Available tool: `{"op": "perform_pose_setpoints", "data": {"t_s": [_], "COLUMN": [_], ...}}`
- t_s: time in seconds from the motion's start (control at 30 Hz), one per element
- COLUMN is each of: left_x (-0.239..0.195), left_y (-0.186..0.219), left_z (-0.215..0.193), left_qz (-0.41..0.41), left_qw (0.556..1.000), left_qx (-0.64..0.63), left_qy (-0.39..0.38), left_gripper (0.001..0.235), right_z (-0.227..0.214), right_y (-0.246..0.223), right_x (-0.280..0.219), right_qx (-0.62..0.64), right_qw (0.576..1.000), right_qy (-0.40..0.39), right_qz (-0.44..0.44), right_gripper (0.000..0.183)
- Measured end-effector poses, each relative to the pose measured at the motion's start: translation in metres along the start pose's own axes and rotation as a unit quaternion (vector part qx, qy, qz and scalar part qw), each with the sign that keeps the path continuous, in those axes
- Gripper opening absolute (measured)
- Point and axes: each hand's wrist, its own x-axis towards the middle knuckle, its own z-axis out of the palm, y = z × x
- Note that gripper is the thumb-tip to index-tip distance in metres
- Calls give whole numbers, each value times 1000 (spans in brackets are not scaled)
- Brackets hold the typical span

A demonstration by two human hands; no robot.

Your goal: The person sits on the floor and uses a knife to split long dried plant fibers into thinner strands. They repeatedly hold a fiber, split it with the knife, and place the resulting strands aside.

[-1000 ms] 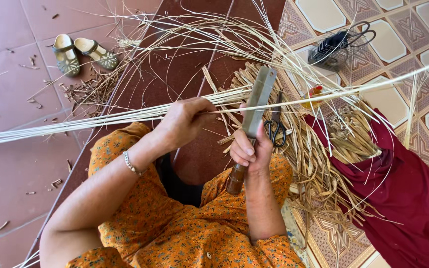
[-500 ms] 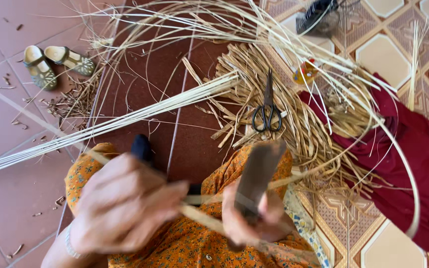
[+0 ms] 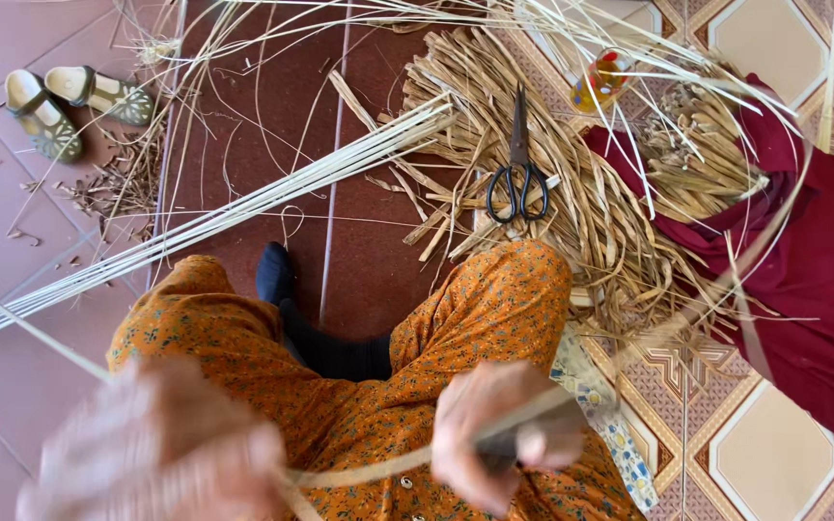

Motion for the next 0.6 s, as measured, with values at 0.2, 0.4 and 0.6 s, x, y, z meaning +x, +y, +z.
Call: {"op": "perform_pose_setpoints", "data": {"t_s": [0.2, 0.4, 0.6], "left_x": [15, -5, 6], "left_y": [-68, -103, -110], "left_z": [-17, 4, 30], "left_qz": [-137, -117, -152], "left_qw": [982, 990, 988], "left_qx": [-89, -8, 21], "left_qy": [-98, -75, -33], "left_gripper": [22, 18, 28], "right_z": [-55, -92, -135], "right_y": [-41, -57, -77], "right_x": [-8, -26, -47], "right_qx": [1, 31, 43], "right_qw": [990, 978, 962], "right_qy": [100, 155, 238], "right_qz": [-104, -137, -130], "right_gripper": [54, 55, 57]}}
